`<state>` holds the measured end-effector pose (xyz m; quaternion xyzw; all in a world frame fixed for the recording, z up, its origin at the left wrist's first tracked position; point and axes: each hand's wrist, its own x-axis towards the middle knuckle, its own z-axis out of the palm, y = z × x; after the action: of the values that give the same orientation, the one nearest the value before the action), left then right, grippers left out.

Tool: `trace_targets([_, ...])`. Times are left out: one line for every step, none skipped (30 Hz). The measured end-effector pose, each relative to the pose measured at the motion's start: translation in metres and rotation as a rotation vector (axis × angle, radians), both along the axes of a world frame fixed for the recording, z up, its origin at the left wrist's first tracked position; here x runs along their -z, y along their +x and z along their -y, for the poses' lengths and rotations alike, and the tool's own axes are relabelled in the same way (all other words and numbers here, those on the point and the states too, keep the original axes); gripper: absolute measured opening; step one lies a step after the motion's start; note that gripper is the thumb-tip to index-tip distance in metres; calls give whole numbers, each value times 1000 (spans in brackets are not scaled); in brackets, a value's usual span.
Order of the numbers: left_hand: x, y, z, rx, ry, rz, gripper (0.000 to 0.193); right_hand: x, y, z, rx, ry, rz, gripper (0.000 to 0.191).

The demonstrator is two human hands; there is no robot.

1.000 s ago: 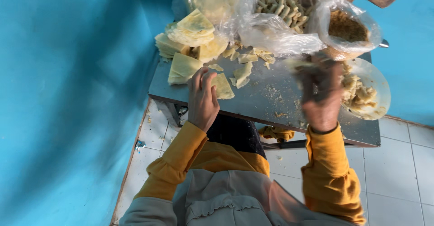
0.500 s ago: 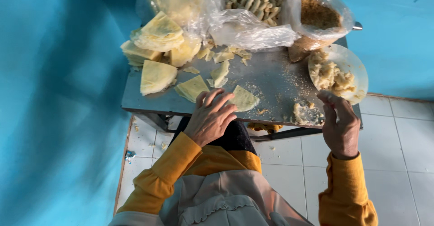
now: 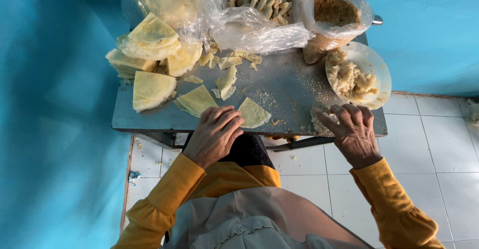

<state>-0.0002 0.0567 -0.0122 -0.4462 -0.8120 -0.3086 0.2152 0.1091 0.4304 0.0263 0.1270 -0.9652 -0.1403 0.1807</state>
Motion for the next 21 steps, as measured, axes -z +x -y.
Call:
trace_targets([1, 0, 2, 1, 4, -12, 24, 0, -1, -1, -11, 15, 10, 67])
trace_targets([2, 0, 4, 3, 7, -22, 25, 0, -1, -3, -21, 30, 22, 66])
trace_targets([2, 0, 6, 3, 11, -39, 26, -1, -1, -4, -32, 45, 27, 65])
trace_targets([3, -1, 7, 15, 30, -28, 25, -3, 0, -6, -54, 40, 28, 61])
trace_targets([3, -1, 8, 28, 51, -15, 25, -5, 0, -7, -74, 36, 32, 56])
trace_targets([4, 0, 9, 41, 72, 0, 25, -8, 1, -7, -95, 33, 37, 52])
trace_targets([5, -1, 10, 45, 64, -19, 26, -11, 1, -6, -72, 40, 26, 44])
trace_targets([6, -1, 9, 48, 57, -39, 27, -14, 1, -3, -50, 48, 14, 37])
trace_targets([7, 0, 9, 50, 51, -54, 27, -17, 0, 2, -29, 56, 6, 31])
trace_targets([8, 0, 8, 54, 66, -48, 27, -20, -2, 9, 32, -31, -18, 35])
trace_targets([9, 0, 7, 52, 80, -44, 27, -23, -6, 19, 88, -120, -43, 40])
trace_targets([10, 0, 7, 44, 87, -37, 26, -25, -11, 31, 139, -215, -64, 46])
trace_targets([10, 1, 8, 51, 93, -22, 26, -25, -17, 46, 30, -339, -30, 43])
trace_targets([10, 1, 8, 62, 98, -12, 25, -26, -26, 61, -77, -464, -2, 41])
trace_targets([9, 0, 8, 71, 108, -9, 24, -28, -39, 75, -190, -582, 20, 38])
trace_targets([9, -1, 8, 61, 109, -15, 24, -29, -52, 89, -209, -572, 70, 52])
trace_targets([8, 0, 9, 53, 110, -18, 24, -29, -62, 104, -227, -562, 123, 67])
trace_targets([7, 0, 9, 43, 111, -21, 24, -28, -71, 116, -248, -558, 142, 60])
trace_targets([6, 0, 9, 38, 109, -18, 24, -28, -78, 127, -270, -554, 160, 58])
trace_targets([6, 0, 9, 37, 107, -15, 23, -27, -83, 135, -288, -550, 178, 60])
trace_targets([6, 0, 9, 37, 106, -10, 23, -25, -86, 140, -305, -490, 151, 60])
